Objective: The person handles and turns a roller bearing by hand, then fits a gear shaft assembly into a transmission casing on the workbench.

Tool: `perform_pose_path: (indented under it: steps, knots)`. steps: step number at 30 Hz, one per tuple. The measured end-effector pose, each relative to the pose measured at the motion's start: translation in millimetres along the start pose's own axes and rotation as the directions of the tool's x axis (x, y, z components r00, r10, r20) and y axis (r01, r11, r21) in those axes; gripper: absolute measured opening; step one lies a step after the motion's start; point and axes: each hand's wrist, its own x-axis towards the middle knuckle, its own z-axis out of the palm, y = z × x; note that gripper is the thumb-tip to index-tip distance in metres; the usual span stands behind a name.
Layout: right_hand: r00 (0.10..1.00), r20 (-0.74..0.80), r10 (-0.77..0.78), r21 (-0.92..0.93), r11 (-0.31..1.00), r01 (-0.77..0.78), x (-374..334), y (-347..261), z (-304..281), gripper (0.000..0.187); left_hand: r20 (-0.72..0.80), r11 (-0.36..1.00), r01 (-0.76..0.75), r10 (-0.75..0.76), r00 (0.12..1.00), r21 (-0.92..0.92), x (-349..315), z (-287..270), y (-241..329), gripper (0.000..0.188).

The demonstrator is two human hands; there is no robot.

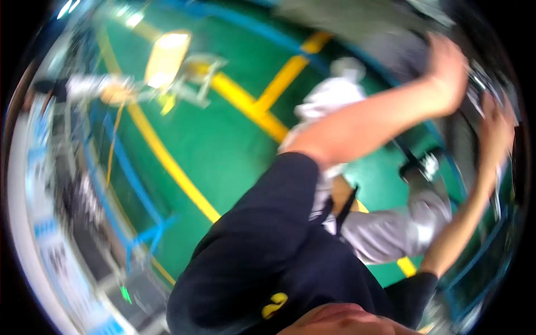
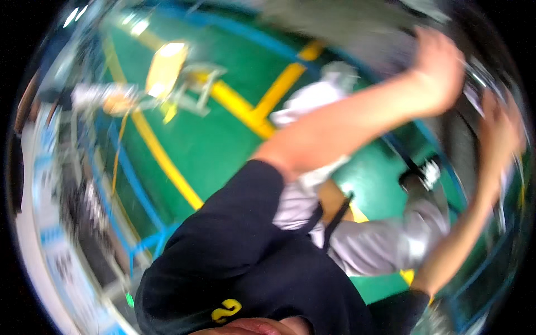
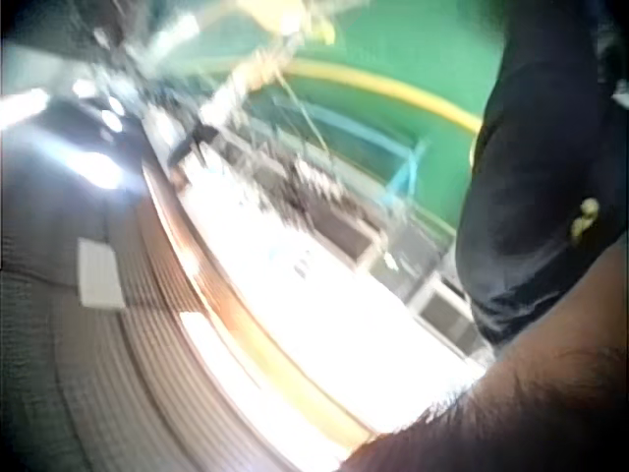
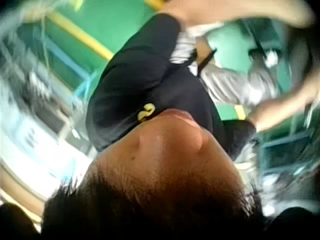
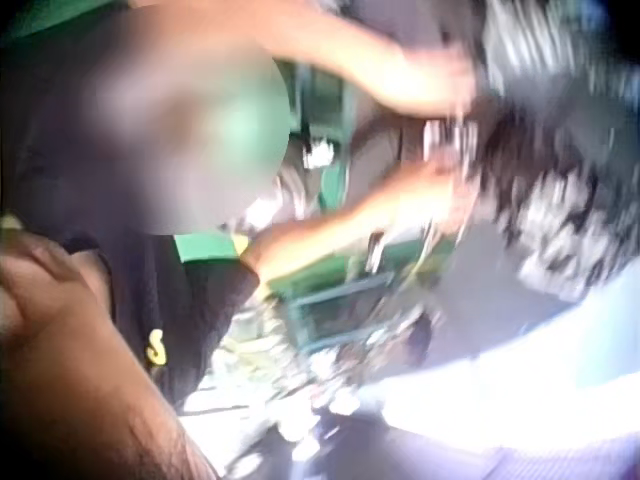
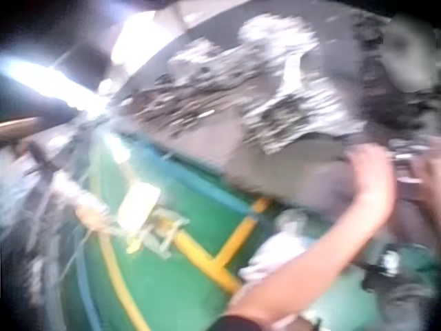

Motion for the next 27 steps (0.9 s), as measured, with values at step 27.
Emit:
perform_pose_path:
  steps: [27]
  knots:
    - [0.892, -0.123, 0.434, 0.364, 0.856, -0.367, 4.8, -74.8, -16.7, 0.066, 0.191, 0.988, -0.152, 0.146, 0.971, 0.022, -2.1, -18.3, -24.8, 0.082]
